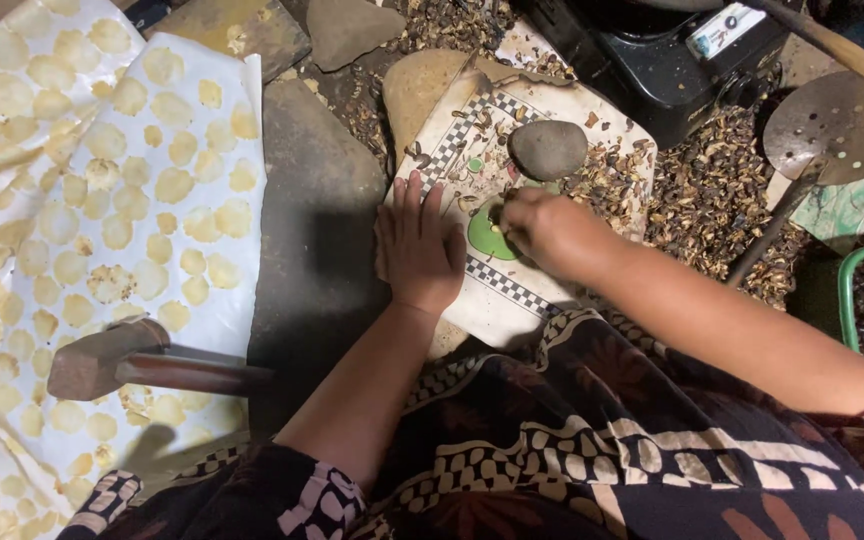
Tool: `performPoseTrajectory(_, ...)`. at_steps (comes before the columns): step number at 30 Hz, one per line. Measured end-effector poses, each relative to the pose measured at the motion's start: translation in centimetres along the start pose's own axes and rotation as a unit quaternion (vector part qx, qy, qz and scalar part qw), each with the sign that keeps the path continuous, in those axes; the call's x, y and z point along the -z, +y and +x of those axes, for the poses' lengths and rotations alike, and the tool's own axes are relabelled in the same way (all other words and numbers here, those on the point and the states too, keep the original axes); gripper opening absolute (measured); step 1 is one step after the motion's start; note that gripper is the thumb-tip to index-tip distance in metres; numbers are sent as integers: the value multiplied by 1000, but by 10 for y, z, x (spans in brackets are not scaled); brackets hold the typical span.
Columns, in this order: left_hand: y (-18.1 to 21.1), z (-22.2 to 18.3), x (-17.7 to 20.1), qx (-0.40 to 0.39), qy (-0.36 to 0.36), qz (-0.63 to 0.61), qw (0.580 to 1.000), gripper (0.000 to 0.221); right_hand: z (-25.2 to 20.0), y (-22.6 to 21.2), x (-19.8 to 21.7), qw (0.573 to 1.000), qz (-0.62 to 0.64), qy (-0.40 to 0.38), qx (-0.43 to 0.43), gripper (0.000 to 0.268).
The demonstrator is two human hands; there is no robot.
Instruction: Roasting nuts in a pan, crushing them with a stone, and flattening them with a wooden mallet
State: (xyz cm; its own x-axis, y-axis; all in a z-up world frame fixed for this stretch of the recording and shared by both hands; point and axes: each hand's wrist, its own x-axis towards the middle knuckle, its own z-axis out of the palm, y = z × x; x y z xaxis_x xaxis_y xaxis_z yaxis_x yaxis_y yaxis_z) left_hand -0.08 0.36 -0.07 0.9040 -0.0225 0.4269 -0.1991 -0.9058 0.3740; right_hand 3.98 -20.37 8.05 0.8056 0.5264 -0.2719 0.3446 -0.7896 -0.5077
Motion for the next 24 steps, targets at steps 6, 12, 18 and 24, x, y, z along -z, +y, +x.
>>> performPoseTrajectory(6,-2,0,-1,1,-1,-10,1000,60,-12,-27,22,993,-23,-78,-87,28)
performPoseTrajectory(12,3,0,6,-23,-9,24,999,56,-26,8,84,972,119,76,-190,20)
performPoseTrajectory(18,-8,19,-9,-159,-16,-122,980,22,-17,15,61,976,65,7,-207,18)
performPoseTrajectory(24,-24,13,-35,-136,-77,-130,979,15,-23,44,0,977,-109,-36,-179,27)
